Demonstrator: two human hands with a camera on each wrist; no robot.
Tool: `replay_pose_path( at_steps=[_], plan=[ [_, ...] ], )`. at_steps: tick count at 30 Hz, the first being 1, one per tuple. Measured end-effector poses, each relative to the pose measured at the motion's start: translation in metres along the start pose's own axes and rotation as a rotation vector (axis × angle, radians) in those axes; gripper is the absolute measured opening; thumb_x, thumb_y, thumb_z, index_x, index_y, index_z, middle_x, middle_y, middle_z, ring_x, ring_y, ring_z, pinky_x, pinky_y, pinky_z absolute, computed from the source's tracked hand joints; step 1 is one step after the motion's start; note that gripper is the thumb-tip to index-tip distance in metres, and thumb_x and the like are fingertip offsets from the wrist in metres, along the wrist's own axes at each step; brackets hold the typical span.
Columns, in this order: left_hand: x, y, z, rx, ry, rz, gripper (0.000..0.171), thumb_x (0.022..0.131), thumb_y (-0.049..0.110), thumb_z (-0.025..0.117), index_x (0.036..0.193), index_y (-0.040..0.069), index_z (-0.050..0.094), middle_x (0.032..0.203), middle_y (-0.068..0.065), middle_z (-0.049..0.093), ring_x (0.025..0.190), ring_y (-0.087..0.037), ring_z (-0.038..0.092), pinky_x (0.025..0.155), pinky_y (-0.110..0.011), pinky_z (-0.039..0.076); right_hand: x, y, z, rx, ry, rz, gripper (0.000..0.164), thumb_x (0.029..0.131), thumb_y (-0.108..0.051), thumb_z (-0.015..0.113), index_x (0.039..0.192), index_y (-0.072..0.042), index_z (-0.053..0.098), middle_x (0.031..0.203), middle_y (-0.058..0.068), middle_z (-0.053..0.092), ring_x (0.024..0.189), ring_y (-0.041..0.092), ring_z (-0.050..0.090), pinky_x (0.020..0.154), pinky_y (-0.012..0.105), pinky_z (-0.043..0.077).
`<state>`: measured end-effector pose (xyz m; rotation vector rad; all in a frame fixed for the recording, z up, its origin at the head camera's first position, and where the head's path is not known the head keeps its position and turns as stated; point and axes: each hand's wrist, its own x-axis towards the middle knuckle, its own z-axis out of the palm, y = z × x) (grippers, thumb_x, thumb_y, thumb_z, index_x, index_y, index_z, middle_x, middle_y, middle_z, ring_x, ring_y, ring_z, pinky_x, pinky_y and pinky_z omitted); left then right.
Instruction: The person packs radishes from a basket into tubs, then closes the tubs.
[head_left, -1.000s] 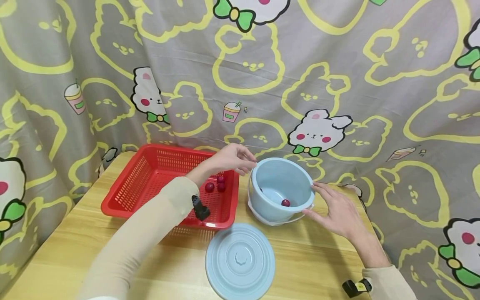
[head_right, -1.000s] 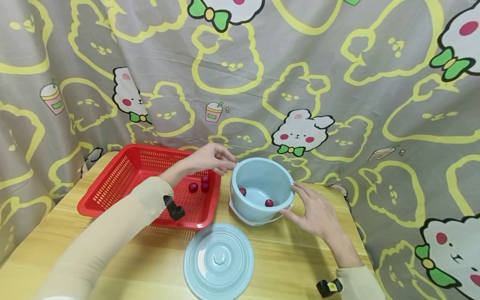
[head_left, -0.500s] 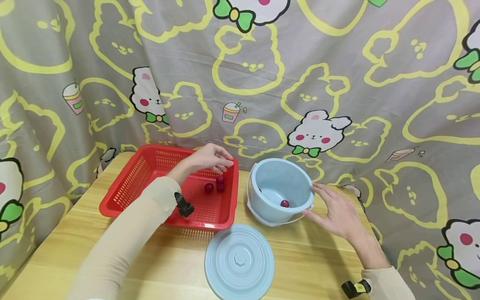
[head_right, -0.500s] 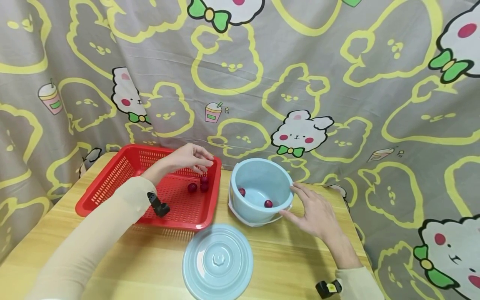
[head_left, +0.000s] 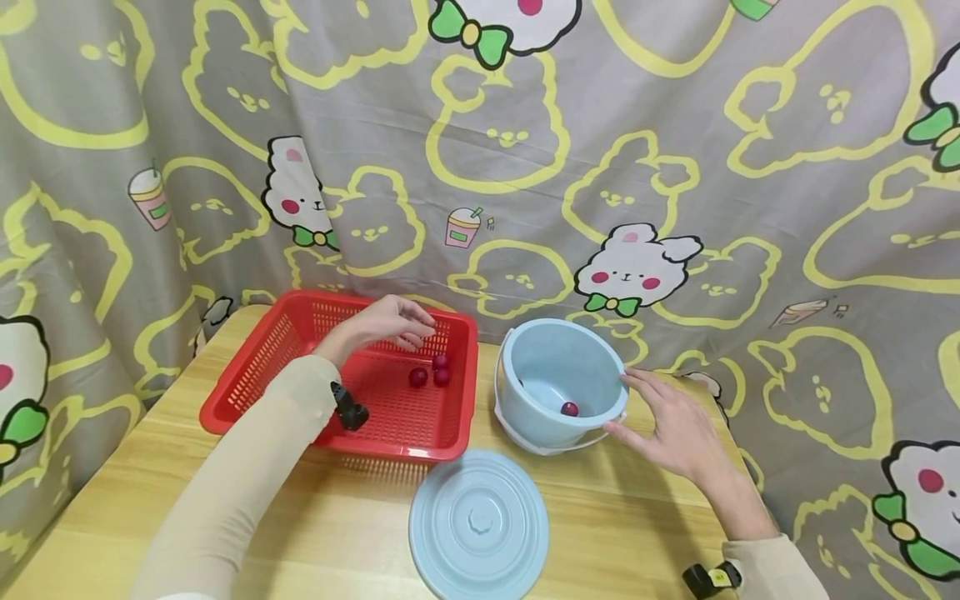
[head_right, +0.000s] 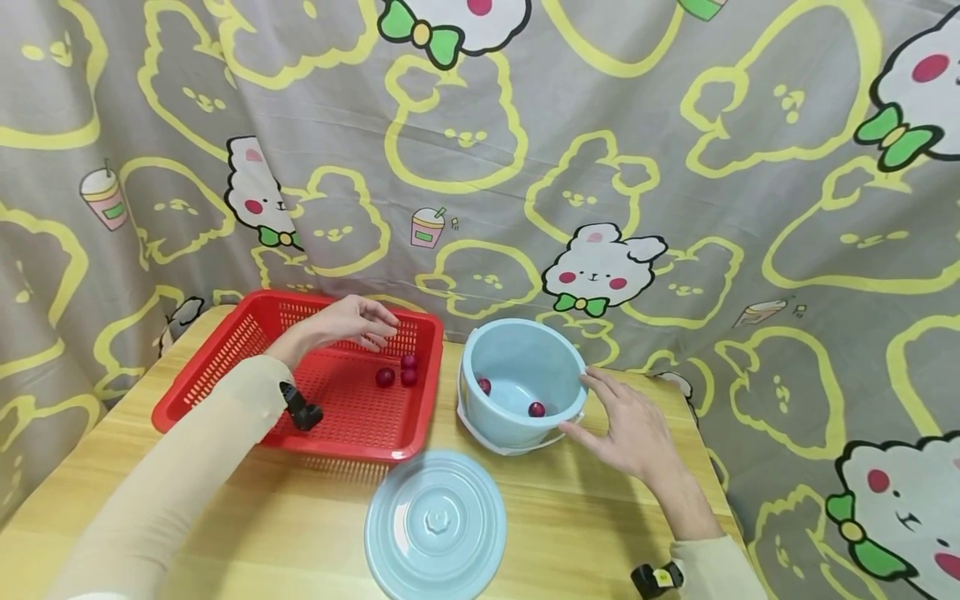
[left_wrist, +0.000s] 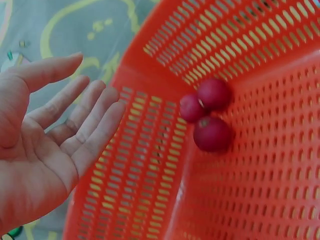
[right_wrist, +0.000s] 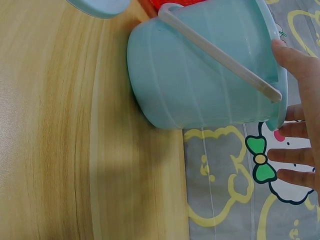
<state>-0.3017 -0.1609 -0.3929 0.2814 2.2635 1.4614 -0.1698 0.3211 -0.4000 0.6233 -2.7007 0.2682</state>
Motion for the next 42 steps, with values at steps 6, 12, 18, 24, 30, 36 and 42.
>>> replay_pose_path(
  at_steps=[6,12,18,24,30,36,42],
  plan=[
    [0.001,-0.016,-0.008,0.011,-0.019,-0.027,0.044,0.101,0.016,0.07,0.139,-0.006,0.062,0.139,-0.03,0.066,0.122,-0.045,0.07,0.102,-0.047,0.062,0.001,-0.001,-0.001,0.0,-0.008,0.002,0.078,0.083,-0.055,0.084,0.143,-0.01,0.063,0.147,0.015,0.064,0.126,0.042,0.067,0.087,0.062,0.06],
    [0.004,-0.033,-0.01,0.001,-0.022,-0.076,0.046,0.102,0.015,0.07,0.14,-0.007,0.06,0.138,-0.029,0.067,0.119,-0.041,0.071,0.099,-0.044,0.064,0.001,-0.002,-0.001,-0.001,-0.016,0.006,0.078,0.083,-0.055,0.083,0.143,-0.01,0.062,0.148,0.016,0.064,0.127,0.043,0.066,0.088,0.064,0.06],
    [0.008,-0.042,-0.007,0.004,-0.034,-0.091,0.042,0.102,0.013,0.068,0.138,-0.008,0.062,0.136,-0.028,0.069,0.118,-0.043,0.072,0.097,-0.043,0.065,0.0,-0.001,-0.001,-0.001,-0.011,0.004,0.078,0.083,-0.055,0.083,0.143,-0.01,0.063,0.148,0.016,0.064,0.127,0.042,0.066,0.088,0.063,0.06],
    [0.01,-0.046,-0.003,0.016,-0.053,-0.129,0.043,0.1,0.014,0.071,0.136,-0.008,0.063,0.134,-0.029,0.07,0.112,-0.038,0.076,0.097,-0.046,0.064,0.0,0.0,0.0,0.001,-0.007,0.004,0.078,0.083,-0.055,0.084,0.143,-0.011,0.063,0.148,0.014,0.064,0.128,0.041,0.066,0.087,0.062,0.061],
    [0.01,-0.049,0.0,0.023,-0.079,-0.14,0.042,0.099,0.012,0.071,0.135,-0.009,0.062,0.122,-0.021,0.076,0.1,-0.027,0.078,0.093,-0.043,0.066,0.001,-0.001,-0.001,0.001,-0.014,0.006,0.078,0.083,-0.057,0.083,0.143,-0.012,0.062,0.148,0.014,0.063,0.127,0.042,0.066,0.085,0.063,0.06],
    [0.011,-0.049,0.003,0.055,-0.124,-0.163,0.043,0.098,0.011,0.072,0.135,-0.008,0.062,0.111,-0.015,0.079,0.097,-0.022,0.078,0.094,-0.042,0.066,0.0,0.0,0.001,-0.001,-0.016,0.01,0.078,0.083,-0.056,0.083,0.144,-0.012,0.062,0.149,0.014,0.063,0.129,0.041,0.066,0.086,0.063,0.061],
    [0.012,-0.045,0.007,0.088,-0.146,-0.204,0.043,0.099,0.01,0.072,0.136,-0.008,0.061,0.106,-0.014,0.079,0.094,-0.02,0.076,0.095,-0.042,0.066,0.001,0.0,0.0,0.001,-0.013,0.011,0.078,0.083,-0.056,0.083,0.144,-0.012,0.062,0.148,0.014,0.063,0.128,0.041,0.066,0.084,0.062,0.061]
  ],
)
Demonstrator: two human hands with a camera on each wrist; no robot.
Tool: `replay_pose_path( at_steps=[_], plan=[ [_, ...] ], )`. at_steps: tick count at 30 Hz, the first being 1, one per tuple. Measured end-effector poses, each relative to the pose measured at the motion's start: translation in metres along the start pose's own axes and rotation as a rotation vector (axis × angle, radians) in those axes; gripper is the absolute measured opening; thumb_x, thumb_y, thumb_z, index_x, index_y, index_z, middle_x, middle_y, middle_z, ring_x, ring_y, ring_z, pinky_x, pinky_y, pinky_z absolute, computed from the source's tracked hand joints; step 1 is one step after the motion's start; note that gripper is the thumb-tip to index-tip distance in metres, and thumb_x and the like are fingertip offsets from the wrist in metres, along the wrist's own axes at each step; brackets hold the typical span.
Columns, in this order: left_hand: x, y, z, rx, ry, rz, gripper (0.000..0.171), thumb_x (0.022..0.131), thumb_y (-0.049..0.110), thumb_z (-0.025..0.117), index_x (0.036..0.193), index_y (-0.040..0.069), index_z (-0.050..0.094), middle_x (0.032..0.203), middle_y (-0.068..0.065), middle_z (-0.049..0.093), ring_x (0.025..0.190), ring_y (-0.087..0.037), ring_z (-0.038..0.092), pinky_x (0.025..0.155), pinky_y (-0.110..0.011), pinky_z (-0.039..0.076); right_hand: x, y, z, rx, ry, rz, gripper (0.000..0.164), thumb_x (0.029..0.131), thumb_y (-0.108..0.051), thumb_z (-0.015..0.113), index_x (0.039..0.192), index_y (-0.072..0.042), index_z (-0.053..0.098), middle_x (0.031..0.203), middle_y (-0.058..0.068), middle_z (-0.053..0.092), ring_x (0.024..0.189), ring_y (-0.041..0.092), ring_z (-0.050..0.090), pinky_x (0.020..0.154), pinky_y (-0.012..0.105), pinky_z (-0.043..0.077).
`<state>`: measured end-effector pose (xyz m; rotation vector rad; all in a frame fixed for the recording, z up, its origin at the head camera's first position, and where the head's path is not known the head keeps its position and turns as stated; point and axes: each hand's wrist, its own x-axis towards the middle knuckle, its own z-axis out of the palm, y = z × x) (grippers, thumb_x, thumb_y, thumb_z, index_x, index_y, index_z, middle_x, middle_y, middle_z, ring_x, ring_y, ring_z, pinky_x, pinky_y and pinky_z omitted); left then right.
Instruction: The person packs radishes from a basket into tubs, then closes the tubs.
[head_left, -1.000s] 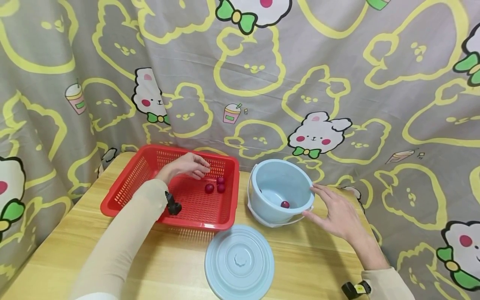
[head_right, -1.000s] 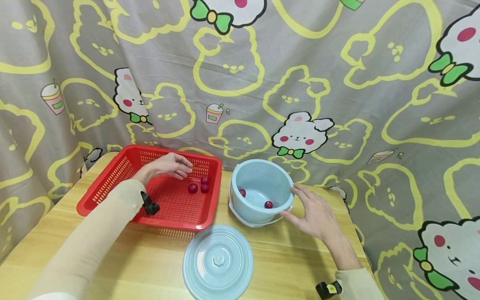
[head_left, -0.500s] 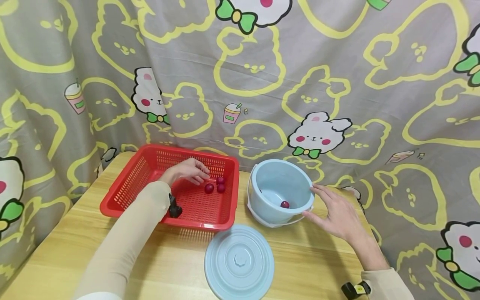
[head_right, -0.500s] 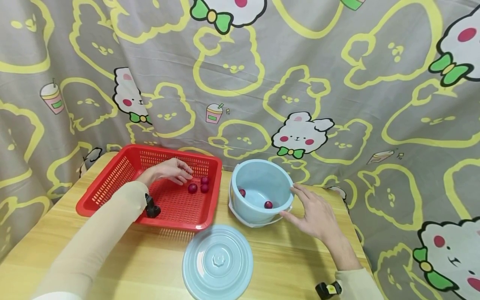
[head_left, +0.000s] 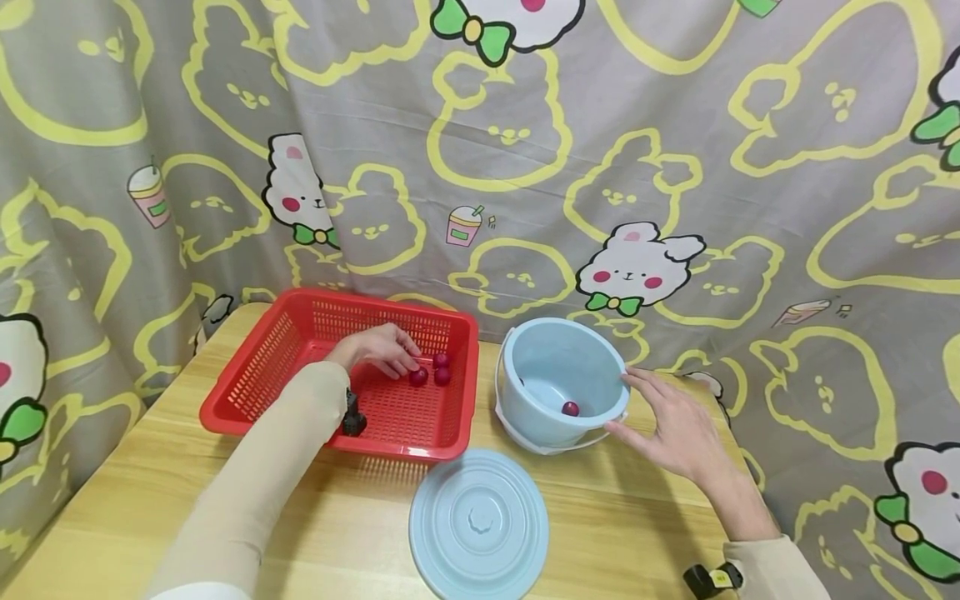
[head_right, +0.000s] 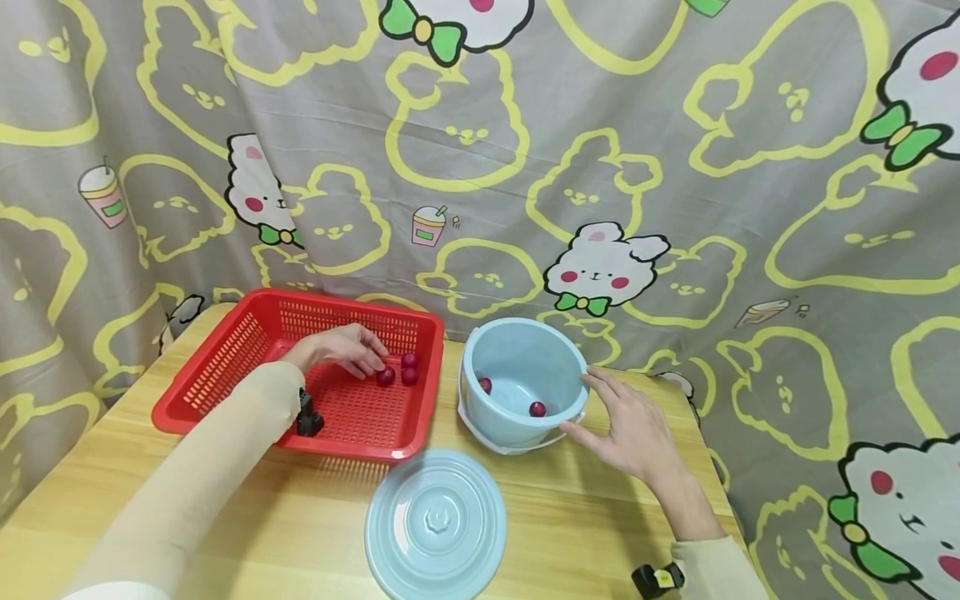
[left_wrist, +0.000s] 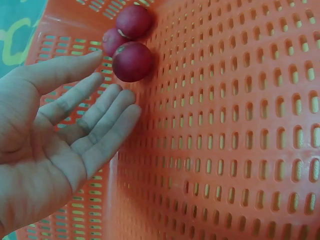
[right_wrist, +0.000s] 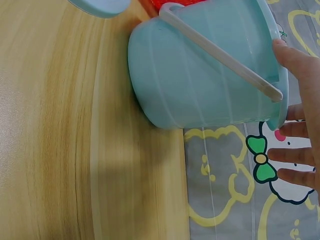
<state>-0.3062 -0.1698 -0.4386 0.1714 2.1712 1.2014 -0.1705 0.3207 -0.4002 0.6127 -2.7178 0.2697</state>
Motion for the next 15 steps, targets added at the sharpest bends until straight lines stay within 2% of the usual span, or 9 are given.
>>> replay_pose_path(
  at_steps=[15],
  plan=[
    [0.0094,0.001,0.0093,0.029,-0.037,-0.024,0.04,0.096,0.01,0.076,0.131,-0.007,0.065,0.086,-0.002,0.074,0.077,-0.014,0.069,0.089,-0.038,0.067,-0.0007,0.0015,0.0015,0.004,0.011,-0.004,0.077,0.082,-0.055,0.084,0.143,-0.012,0.062,0.148,0.014,0.063,0.127,0.041,0.066,0.084,0.062,0.061]
  ],
)
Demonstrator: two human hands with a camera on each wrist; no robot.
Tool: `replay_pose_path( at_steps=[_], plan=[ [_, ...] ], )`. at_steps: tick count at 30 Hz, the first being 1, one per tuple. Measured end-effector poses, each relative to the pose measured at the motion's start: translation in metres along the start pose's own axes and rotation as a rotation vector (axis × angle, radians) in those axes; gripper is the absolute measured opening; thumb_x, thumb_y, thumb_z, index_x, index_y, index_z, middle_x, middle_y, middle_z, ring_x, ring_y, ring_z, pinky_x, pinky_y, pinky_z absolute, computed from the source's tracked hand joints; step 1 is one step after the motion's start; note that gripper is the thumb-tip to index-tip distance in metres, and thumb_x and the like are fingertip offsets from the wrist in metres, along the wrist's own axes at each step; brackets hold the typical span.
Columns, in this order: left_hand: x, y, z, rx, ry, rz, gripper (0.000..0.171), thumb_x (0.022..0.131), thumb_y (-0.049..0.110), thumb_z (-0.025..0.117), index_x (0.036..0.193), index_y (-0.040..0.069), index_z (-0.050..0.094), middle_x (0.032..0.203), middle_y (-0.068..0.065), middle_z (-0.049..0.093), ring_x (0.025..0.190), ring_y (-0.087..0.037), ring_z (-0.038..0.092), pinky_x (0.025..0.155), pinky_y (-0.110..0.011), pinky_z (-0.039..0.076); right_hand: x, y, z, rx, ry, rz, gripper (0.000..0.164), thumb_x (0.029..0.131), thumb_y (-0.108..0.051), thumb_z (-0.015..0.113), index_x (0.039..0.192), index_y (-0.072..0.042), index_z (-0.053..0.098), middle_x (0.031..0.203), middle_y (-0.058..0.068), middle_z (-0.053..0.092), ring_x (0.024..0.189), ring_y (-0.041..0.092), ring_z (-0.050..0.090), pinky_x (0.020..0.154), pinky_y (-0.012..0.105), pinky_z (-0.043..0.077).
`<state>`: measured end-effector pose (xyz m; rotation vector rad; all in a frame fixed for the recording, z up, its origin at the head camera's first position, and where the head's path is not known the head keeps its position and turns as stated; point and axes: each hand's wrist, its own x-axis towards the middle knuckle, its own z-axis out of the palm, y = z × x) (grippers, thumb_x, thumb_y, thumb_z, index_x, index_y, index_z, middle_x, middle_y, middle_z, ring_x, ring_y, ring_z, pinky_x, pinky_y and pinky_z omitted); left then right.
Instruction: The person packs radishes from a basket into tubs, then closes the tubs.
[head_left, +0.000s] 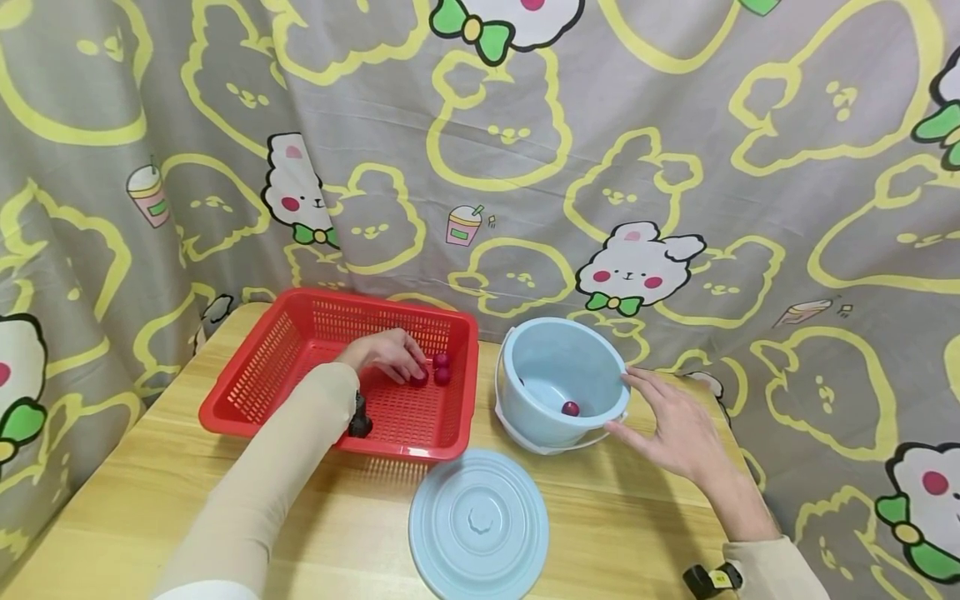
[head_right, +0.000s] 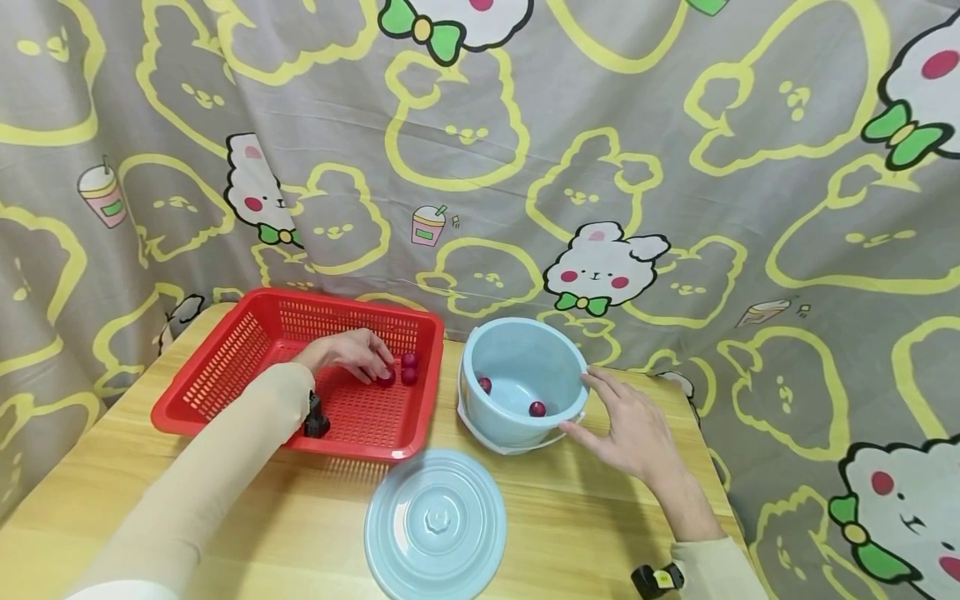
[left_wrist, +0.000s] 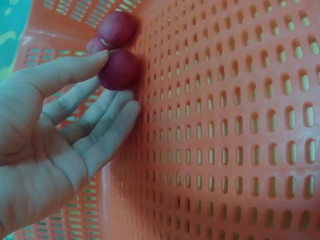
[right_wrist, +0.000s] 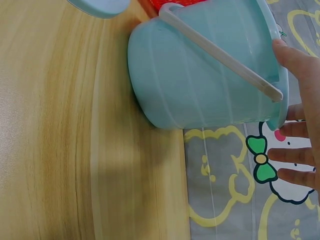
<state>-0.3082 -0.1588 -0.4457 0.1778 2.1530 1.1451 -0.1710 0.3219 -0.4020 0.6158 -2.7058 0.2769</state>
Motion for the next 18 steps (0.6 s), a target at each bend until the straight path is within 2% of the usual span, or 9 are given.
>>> replay_pose_path(
  at_steps=[8,13,18],
  plan=[
    [0.0008,0.0001,0.0011,0.03,-0.011,0.002,0.034,0.095,0.011,0.078,0.124,-0.005,0.069,0.082,0.0,0.073,0.074,-0.011,0.067,0.083,-0.034,0.067,0.0001,-0.001,-0.0009,-0.006,0.003,0.002,0.078,0.082,-0.054,0.084,0.143,-0.011,0.062,0.148,0.015,0.063,0.128,0.042,0.066,0.086,0.063,0.06],
    [-0.0002,0.0003,0.0009,0.029,-0.016,0.001,0.029,0.096,0.009,0.076,0.121,-0.005,0.071,0.088,-0.004,0.078,0.075,-0.012,0.07,0.085,-0.035,0.067,0.0,-0.0009,-0.0004,-0.01,0.0,0.003,0.079,0.082,-0.055,0.084,0.143,-0.01,0.062,0.149,0.015,0.063,0.129,0.042,0.065,0.087,0.063,0.06],
    [-0.0016,0.0017,0.0002,0.027,0.0,0.021,0.031,0.096,0.008,0.076,0.122,-0.007,0.071,0.094,-0.009,0.08,0.077,-0.013,0.071,0.087,-0.038,0.067,0.0001,-0.0011,-0.0004,-0.009,-0.002,0.003,0.078,0.083,-0.055,0.084,0.143,-0.01,0.062,0.149,0.015,0.063,0.129,0.042,0.065,0.087,0.063,0.06]
  ],
)
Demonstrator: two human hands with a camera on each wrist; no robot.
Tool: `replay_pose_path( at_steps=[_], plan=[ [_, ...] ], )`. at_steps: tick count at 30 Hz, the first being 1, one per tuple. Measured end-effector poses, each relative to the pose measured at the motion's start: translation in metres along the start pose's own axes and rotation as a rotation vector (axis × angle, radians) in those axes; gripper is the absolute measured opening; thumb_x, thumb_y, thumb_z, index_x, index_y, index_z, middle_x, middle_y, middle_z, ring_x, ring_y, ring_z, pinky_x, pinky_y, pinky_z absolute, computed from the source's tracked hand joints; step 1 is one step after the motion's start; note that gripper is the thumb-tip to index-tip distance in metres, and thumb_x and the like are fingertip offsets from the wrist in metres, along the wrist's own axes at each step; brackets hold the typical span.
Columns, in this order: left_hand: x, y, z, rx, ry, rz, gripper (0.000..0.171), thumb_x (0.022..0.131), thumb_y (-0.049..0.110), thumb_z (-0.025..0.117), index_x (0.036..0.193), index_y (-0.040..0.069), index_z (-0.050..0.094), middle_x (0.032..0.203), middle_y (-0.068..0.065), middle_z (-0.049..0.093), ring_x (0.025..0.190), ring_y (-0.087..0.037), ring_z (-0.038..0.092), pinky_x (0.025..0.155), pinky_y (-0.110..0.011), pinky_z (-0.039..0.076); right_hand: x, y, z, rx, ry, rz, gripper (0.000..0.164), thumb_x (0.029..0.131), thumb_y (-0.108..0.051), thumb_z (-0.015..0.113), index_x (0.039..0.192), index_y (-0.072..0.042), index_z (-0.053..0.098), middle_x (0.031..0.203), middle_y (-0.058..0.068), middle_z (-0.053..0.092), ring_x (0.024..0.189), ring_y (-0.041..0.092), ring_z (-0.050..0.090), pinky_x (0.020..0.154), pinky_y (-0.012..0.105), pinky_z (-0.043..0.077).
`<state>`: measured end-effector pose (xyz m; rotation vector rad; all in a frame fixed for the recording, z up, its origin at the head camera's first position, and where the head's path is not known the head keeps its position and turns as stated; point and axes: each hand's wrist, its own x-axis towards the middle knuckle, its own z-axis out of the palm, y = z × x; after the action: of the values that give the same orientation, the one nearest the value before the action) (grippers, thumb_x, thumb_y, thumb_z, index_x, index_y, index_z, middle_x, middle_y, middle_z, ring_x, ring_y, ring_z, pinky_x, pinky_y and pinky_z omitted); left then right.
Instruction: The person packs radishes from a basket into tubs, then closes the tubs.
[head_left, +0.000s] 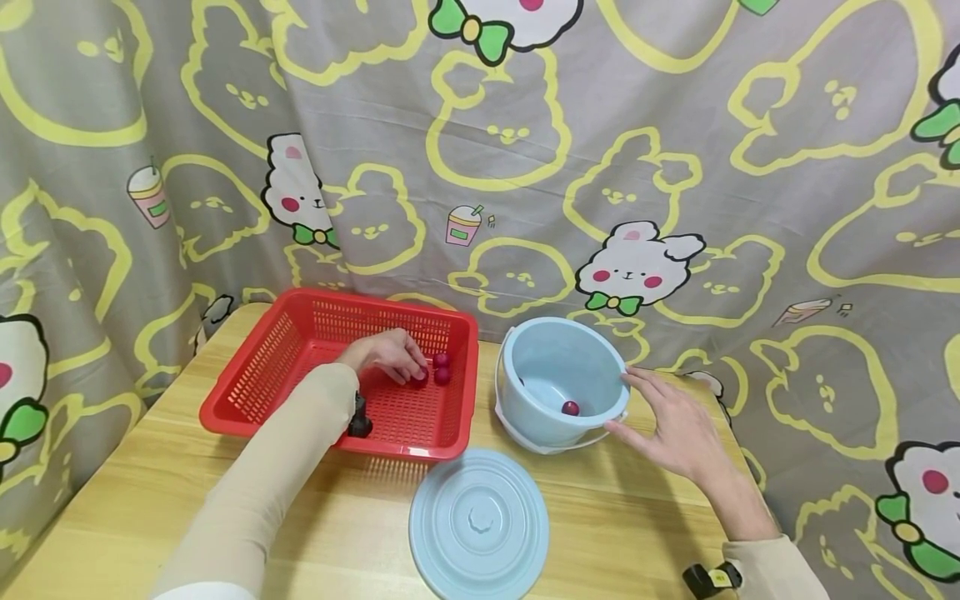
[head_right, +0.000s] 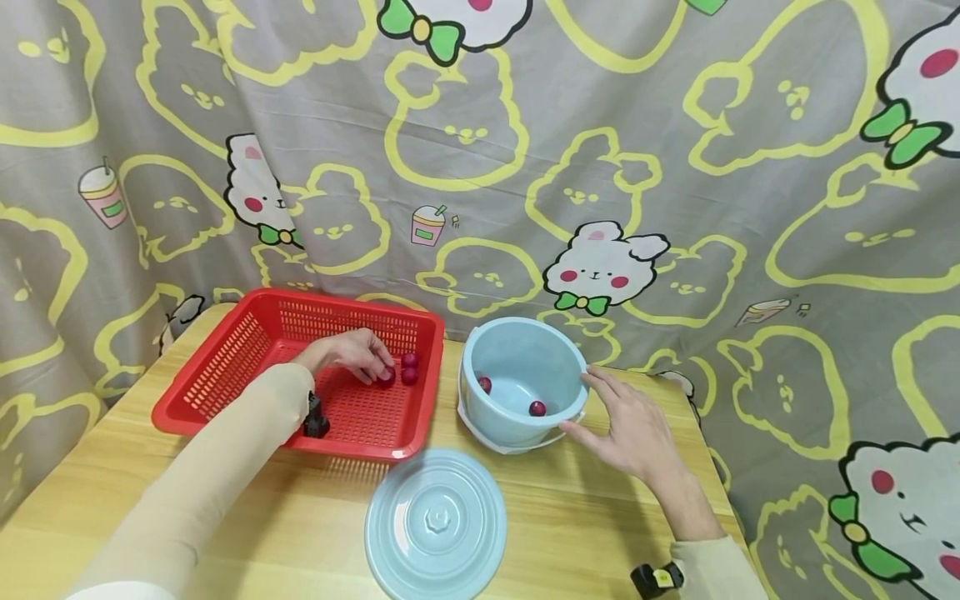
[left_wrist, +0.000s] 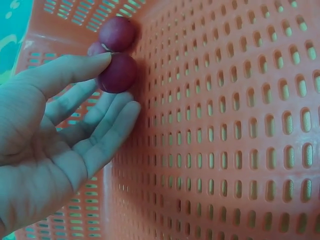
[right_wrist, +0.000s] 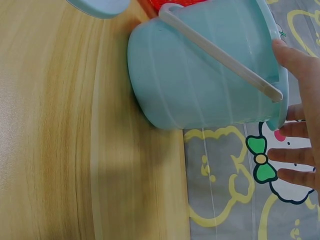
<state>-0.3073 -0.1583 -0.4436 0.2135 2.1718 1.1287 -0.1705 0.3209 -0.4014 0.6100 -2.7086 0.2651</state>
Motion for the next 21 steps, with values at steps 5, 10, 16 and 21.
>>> replay_pose_path(
  at_steps=[5,10,16,21],
  plan=[
    [-0.005,0.001,-0.002,-0.019,0.025,0.031,0.032,0.098,0.006,0.072,0.125,-0.009,0.069,0.101,-0.014,0.081,0.083,-0.016,0.073,0.092,-0.042,0.067,0.0,-0.001,0.0,0.009,0.007,-0.002,0.078,0.082,-0.054,0.084,0.143,-0.01,0.063,0.147,0.016,0.064,0.127,0.042,0.066,0.087,0.063,0.06],
    [-0.009,0.003,-0.005,-0.043,0.049,0.057,0.031,0.1,0.003,0.067,0.127,-0.011,0.067,0.108,-0.018,0.08,0.091,-0.021,0.075,0.094,-0.043,0.066,-0.001,0.0,-0.001,0.013,0.016,-0.008,0.078,0.082,-0.053,0.085,0.142,-0.009,0.063,0.147,0.017,0.064,0.127,0.042,0.066,0.087,0.063,0.06],
    [-0.008,0.007,-0.006,-0.098,0.074,0.101,0.032,0.1,0.003,0.067,0.128,-0.011,0.066,0.113,-0.021,0.079,0.102,-0.03,0.078,0.096,-0.045,0.065,-0.001,0.001,-0.001,0.009,0.022,-0.008,0.078,0.082,-0.053,0.085,0.143,-0.01,0.063,0.147,0.016,0.065,0.125,0.042,0.067,0.084,0.063,0.06],
    [-0.01,0.012,-0.006,-0.134,0.085,0.142,0.033,0.099,0.003,0.068,0.13,-0.01,0.066,0.117,-0.022,0.078,0.11,-0.038,0.077,0.101,-0.052,0.061,0.0,0.001,0.0,0.014,0.017,-0.008,0.078,0.083,-0.054,0.084,0.143,-0.01,0.063,0.147,0.015,0.065,0.126,0.042,0.067,0.086,0.063,0.06]
  ],
)
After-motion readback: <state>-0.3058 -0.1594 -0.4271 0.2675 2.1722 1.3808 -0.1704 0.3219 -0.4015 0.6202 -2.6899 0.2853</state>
